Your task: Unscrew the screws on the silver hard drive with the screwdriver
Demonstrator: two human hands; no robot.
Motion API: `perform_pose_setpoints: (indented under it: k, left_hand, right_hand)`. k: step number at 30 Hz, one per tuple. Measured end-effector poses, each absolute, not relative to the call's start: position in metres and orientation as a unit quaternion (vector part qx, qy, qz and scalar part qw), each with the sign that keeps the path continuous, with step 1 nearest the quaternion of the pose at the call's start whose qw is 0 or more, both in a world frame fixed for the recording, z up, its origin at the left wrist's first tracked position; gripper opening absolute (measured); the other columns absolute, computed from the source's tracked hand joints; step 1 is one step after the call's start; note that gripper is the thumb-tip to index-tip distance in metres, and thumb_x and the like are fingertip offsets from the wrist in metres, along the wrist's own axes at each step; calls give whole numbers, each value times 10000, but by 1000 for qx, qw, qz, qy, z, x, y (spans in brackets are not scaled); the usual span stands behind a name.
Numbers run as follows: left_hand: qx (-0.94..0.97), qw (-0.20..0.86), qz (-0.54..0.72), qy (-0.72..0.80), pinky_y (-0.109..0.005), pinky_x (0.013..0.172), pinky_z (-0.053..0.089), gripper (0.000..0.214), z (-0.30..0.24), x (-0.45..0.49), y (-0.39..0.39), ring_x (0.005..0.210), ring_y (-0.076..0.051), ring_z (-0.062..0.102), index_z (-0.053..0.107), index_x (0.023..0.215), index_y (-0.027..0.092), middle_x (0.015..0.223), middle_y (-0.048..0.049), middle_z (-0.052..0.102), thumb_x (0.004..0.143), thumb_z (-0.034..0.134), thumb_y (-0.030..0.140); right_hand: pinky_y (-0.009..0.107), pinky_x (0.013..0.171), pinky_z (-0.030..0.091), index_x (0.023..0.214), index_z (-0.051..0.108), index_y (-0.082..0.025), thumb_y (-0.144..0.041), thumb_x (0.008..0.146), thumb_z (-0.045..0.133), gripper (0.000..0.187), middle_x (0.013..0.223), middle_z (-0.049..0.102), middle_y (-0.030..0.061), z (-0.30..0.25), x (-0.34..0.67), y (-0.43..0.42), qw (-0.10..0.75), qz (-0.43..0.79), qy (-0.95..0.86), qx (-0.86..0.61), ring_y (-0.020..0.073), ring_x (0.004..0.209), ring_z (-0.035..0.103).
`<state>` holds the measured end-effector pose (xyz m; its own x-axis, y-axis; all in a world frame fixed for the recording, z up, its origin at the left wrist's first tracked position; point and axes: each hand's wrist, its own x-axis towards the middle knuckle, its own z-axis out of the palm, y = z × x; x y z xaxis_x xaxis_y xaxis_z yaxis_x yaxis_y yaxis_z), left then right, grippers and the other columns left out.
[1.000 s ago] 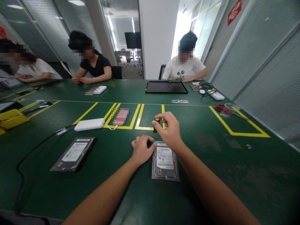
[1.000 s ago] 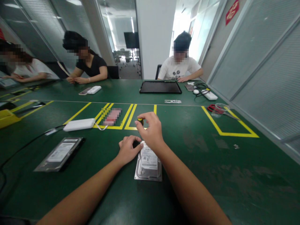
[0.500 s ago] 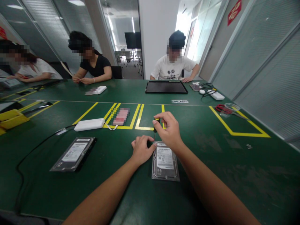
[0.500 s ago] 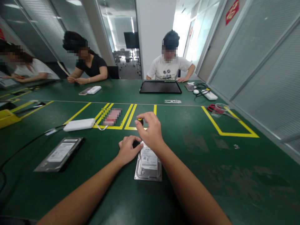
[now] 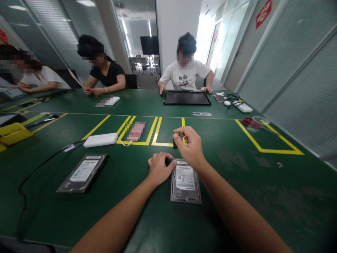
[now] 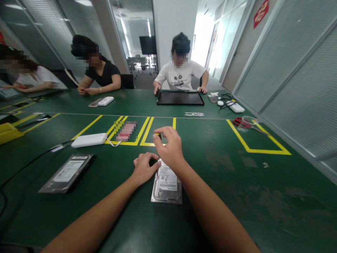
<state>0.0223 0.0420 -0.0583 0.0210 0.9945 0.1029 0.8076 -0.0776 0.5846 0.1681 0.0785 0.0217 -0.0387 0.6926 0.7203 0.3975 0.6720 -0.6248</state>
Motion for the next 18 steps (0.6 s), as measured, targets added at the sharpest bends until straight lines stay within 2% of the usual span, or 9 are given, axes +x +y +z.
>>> perform_pose_setpoints:
  k: [7, 12, 16, 18]
  left_hand:
    - [691, 182, 254, 651, -432, 934, 326, 180, -60, 22, 42, 1078, -257, 535, 649, 972, 277, 1061, 2, 691, 842, 655, 402]
    - [690, 183, 253, 653, -435, 931, 328, 182, -59, 22, 42, 1071, -257, 537, 644, 966, 278, 1061, 4, 690, 841, 653, 410]
    - [691, 184, 253, 652, -439, 935, 326, 187, -59, 22, 42, 1079, -258, 533, 647, 972, 277, 1067, -2, 692, 841, 653, 410]
    - [691, 185, 252, 652, -441, 943, 324, 185, -59, 22, 42, 1082, -257, 535, 649, 977, 278, 1071, 2, 692, 841, 655, 404]
  right_hand:
    - [320, 712, 449, 902, 669, -219, -238, 854, 658, 53, 869, 645, 13, 20, 168, 80, 577, 120, -705, -394, 160, 776, 563]
    - [310, 702, 452, 896, 667, -218, -277, 816, 719, 112, 887, 634, 16, 21, 168, 79, 585, 128, -702, -386, 163, 800, 562]
    - [320, 716, 454, 912, 680, -220, -231, 846, 645, 75, 873, 654, 14, 21, 169, 78, 571, 123, -712, -391, 163, 785, 569]
    - [327, 723, 454, 938, 689, -225, -184, 856, 591, 134, 862, 671, 10, 22, 169, 78, 563, 122, -716, -395, 164, 778, 574]
